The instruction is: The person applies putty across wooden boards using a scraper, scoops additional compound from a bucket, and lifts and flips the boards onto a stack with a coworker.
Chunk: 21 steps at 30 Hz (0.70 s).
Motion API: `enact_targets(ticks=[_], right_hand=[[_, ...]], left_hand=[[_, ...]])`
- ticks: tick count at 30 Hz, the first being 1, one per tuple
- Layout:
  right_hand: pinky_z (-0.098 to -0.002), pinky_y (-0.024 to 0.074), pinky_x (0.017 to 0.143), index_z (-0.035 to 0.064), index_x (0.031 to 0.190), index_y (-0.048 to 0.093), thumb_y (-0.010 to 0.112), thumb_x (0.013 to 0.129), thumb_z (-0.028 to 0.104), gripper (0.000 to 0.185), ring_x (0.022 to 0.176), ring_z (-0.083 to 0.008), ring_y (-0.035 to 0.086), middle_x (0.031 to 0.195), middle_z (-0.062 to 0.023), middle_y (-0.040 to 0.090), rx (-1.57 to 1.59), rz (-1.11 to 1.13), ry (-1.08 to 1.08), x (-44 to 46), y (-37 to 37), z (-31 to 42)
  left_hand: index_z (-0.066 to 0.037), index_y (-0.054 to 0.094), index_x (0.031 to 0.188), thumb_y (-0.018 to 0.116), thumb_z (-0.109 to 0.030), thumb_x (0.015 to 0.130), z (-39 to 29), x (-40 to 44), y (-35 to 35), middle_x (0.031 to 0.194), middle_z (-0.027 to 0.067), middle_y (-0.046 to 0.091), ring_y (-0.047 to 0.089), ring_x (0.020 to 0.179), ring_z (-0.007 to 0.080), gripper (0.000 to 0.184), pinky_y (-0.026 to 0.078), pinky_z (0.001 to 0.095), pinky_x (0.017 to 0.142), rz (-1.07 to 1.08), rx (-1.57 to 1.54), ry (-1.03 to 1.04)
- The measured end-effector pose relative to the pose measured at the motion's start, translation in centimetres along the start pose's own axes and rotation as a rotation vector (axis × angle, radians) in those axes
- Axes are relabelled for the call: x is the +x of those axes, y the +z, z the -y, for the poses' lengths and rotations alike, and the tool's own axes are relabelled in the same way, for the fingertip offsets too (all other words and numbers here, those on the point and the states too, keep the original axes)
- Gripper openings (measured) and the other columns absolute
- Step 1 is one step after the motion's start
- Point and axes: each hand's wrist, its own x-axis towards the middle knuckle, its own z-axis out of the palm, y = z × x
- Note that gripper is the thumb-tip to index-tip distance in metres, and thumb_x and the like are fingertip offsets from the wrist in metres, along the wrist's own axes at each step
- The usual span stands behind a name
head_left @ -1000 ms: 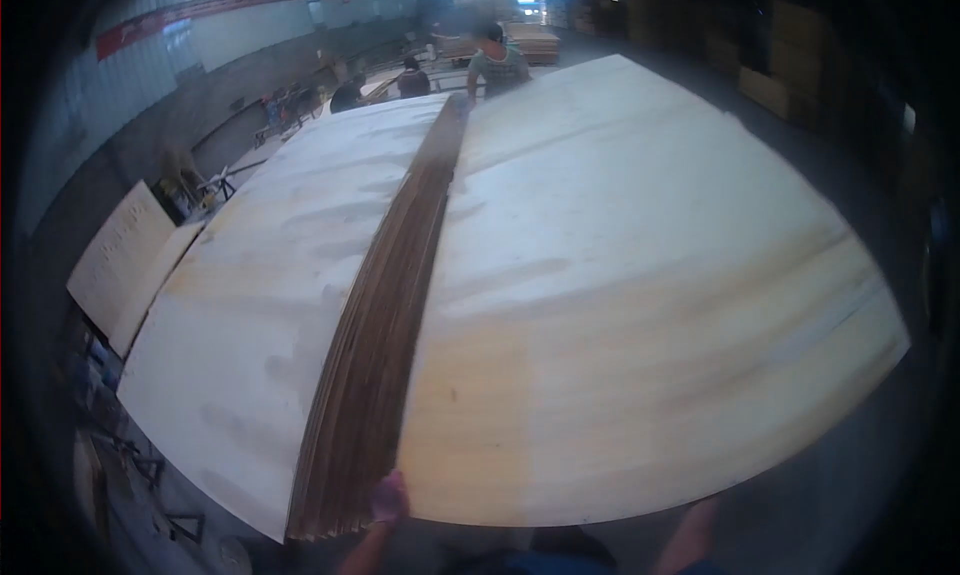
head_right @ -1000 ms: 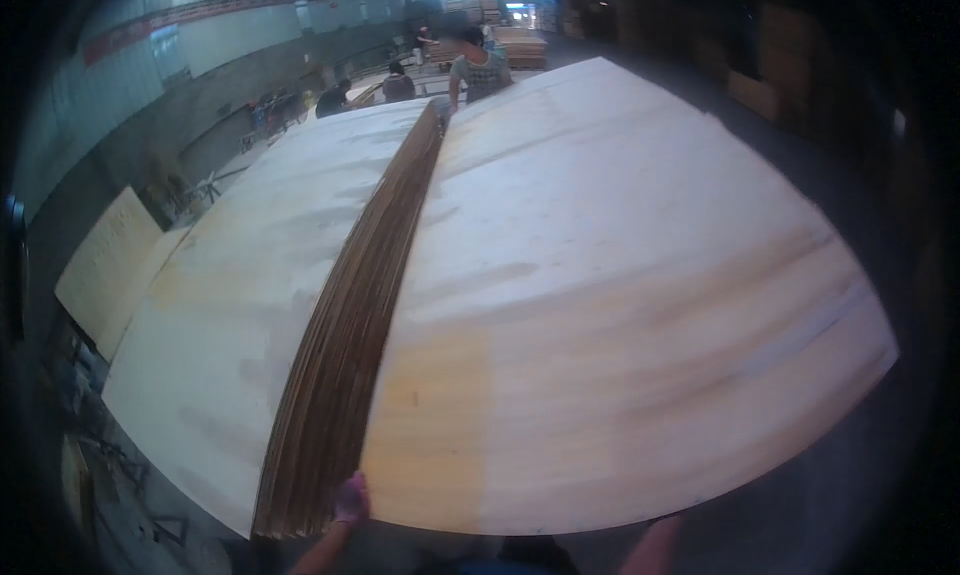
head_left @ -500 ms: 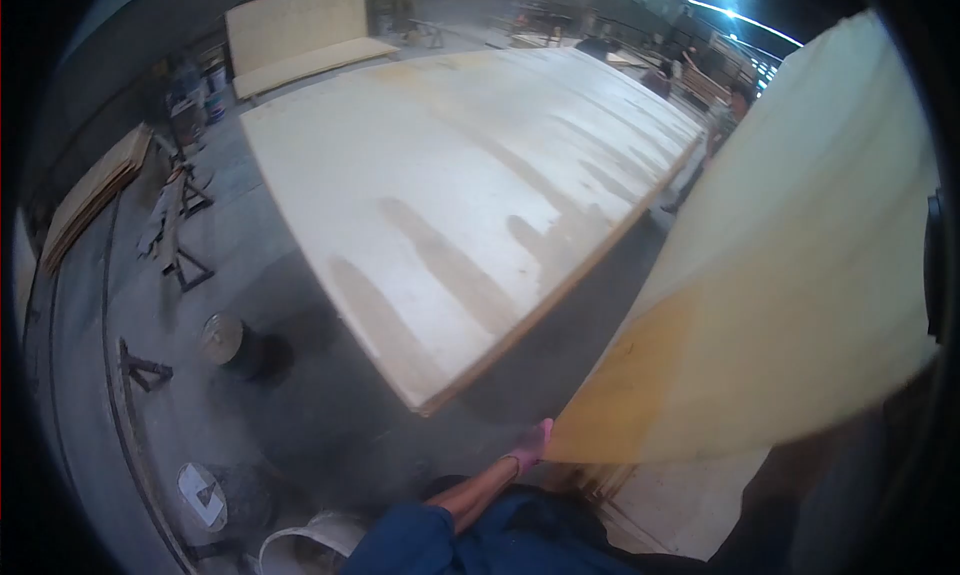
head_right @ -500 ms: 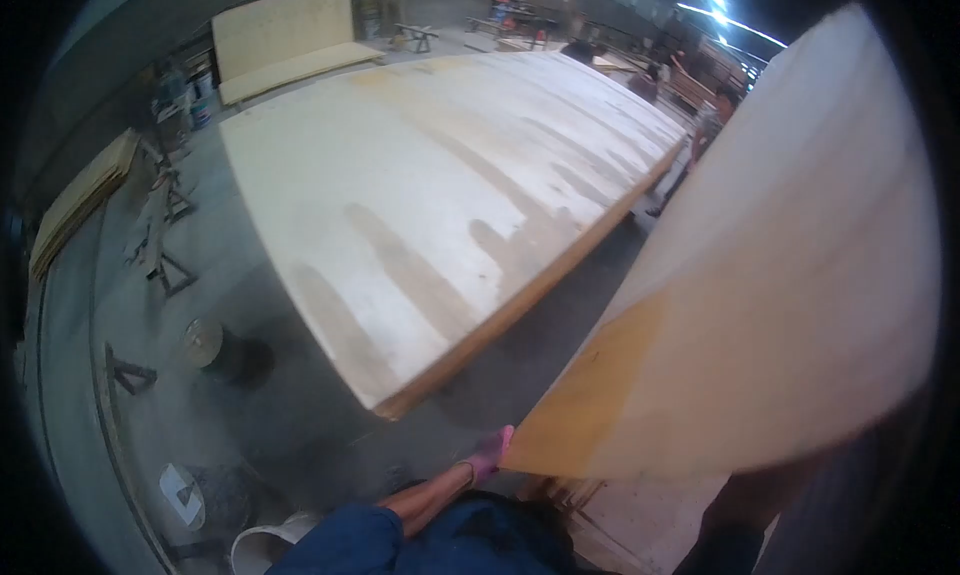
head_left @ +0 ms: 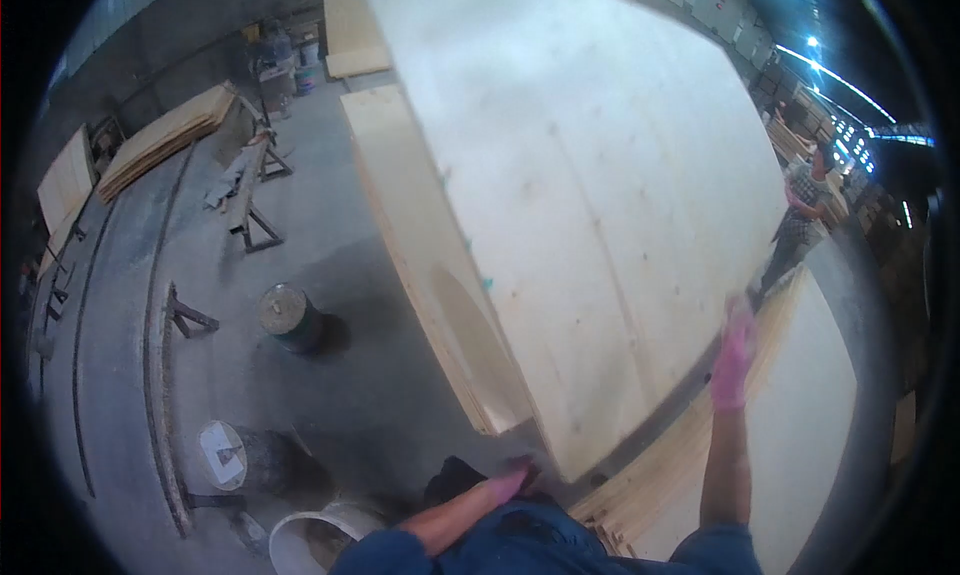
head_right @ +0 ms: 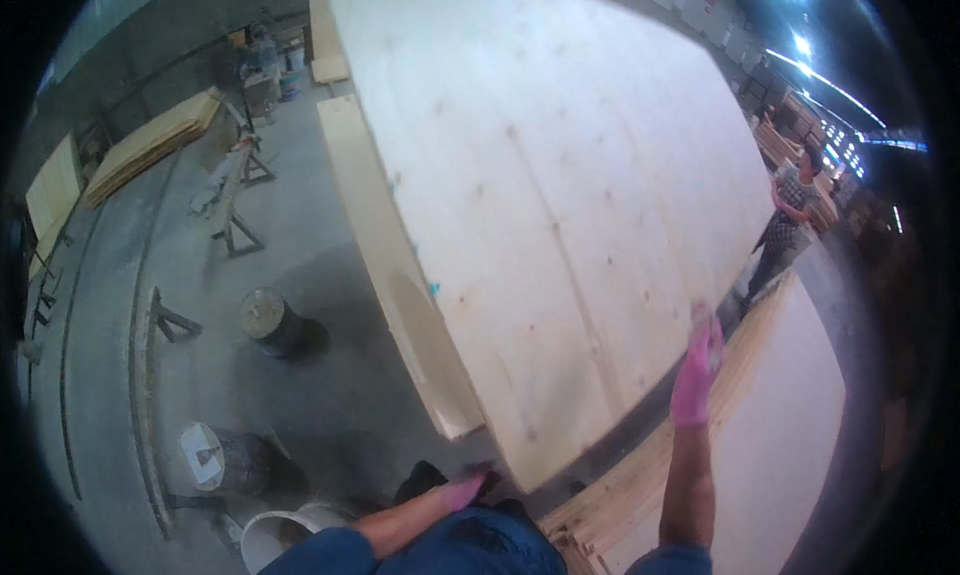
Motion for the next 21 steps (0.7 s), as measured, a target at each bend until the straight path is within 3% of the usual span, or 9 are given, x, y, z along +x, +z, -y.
enact_targets(ticks=[3,6,7,9,12,14,16,17,21], right_hand=[[-0.0368,0.0309,0.117,-0.0043,0.145,0.046,0.050,0.105,0.027,0.051,0.137,-0.0253,0.046,0.147,-0.0144,0.052,-0.435,-0.172,0.129,-8.2,-2.7,-5.0],[-0.0367,0.0343,0.115,-0.0040,0.144,0.047,0.052,0.104,0.026,0.050,0.135,-0.0251,0.048,0.143,-0.0143,0.054,-0.296,-0.347,0.314,-16.8,-0.9,-7.7],[-0.0361,0.0363,0.114,-0.0032,0.144,0.048,0.052,0.104,0.027,0.049,0.133,-0.0247,0.050,0.142,-0.0137,0.055,-0.295,-0.392,0.355,-18.8,0.9,-7.1],[-0.0354,0.0398,0.112,-0.0013,0.144,0.049,0.053,0.104,0.029,0.050,0.130,-0.0237,0.053,0.140,-0.0131,0.056,0.024,-0.346,0.491,-23.6,1.1,-9.8],[-0.0362,0.0457,0.106,-0.0010,0.142,0.048,0.049,0.105,0.030,0.048,0.126,-0.0226,0.055,0.138,-0.0128,0.056,0.122,-0.243,0.553,-25.8,3.1,-9.2],[-0.0368,0.0512,0.099,0.0003,0.139,0.051,0.051,0.104,0.030,0.045,0.119,-0.0220,0.059,0.133,-0.0117,0.058,0.175,-0.247,0.605,-25.5,5.7,-6.2],[-0.0367,0.0580,0.089,0.0034,0.133,0.057,0.058,0.102,0.029,0.041,0.108,-0.0213,0.066,0.126,-0.0096,0.064,0.319,-0.338,0.714,-23.2,8.6,-2.1],[-0.0374,0.0606,0.082,0.0040,0.128,0.059,0.059,0.101,0.028,0.036,0.100,-0.0211,0.068,0.118,-0.0087,0.066,0.185,-0.452,0.725,-22.1,9.6,-2.0],[-0.0353,0.0581,0.084,0.0033,0.128,0.060,0.061,0.101,0.025,0.035,0.099,-0.0192,0.067,0.117,-0.0079,0.067,0.030,-0.476,0.673,-22.2,11.1,-3.1]], left_hand=[[-0.009,0.063,0.092,0.042,-0.035,0.105,-3.4,-4.5,-9.0,0.073,0.0042,0.061,0.059,0.061,0.0165,0.036,0.044,0.0319,0.048,-0.450,-0.064,0.102],[-0.012,0.059,0.092,0.053,-0.039,0.101,-15.2,-1.0,-15.1,0.077,-0.0006,0.058,0.057,0.066,0.0138,0.029,0.046,0.0306,0.058,-0.788,-0.182,0.634],[-0.002,0.060,0.090,0.050,-0.041,0.100,-23.1,-3.3,-13.5,0.077,0.0056,0.053,0.055,0.072,0.0211,0.041,0.047,0.0366,0.067,-0.696,-0.333,0.692],[0.000,0.060,0.091,0.050,-0.041,0.098,-28.8,-0.6,-16.1,0.077,0.0071,0.055,0.056,0.071,0.0232,0.042,0.048,0.0398,0.069,-0.655,-0.203,0.630],[0.000,0.057,0.089,0.049,-0.039,0.097,-28.5,6.4,-20.5,0.075,0.0078,0.055,0.055,0.068,0.0193,0.041,0.049,0.0399,0.066,-0.802,0.349,0.494],[0.005,0.051,0.101,0.049,-0.039,0.098,-27.2,9.3,-21.2,0.078,0.0172,0.064,0.064,0.069,0.0325,0.044,0.050,0.0456,0.064,-0.727,0.203,0.574],[0.008,0.048,0.109,0.049,-0.039,0.099,-28.6,5.7,-19.9,0.082,0.0224,0.065,0.065,0.078,0.0416,0.047,0.050,0.0479,0.070,-0.515,0.050,0.438],[0.009,0.046,0.113,0.049,-0.039,0.099,-29.3,4.1,-19.3,0.084,0.0248,0.066,0.066,0.082,0.0452,0.049,0.050,0.0488,0.073,-0.430,-0.003,0.369],[0.011,0.043,0.117,0.049,-0.038,0.101,-30.4,2.9,-19.1,0.089,0.0269,0.064,0.064,0.092,0.0452,0.052,0.048,0.0491,0.083,-0.372,0.159,0.328]])
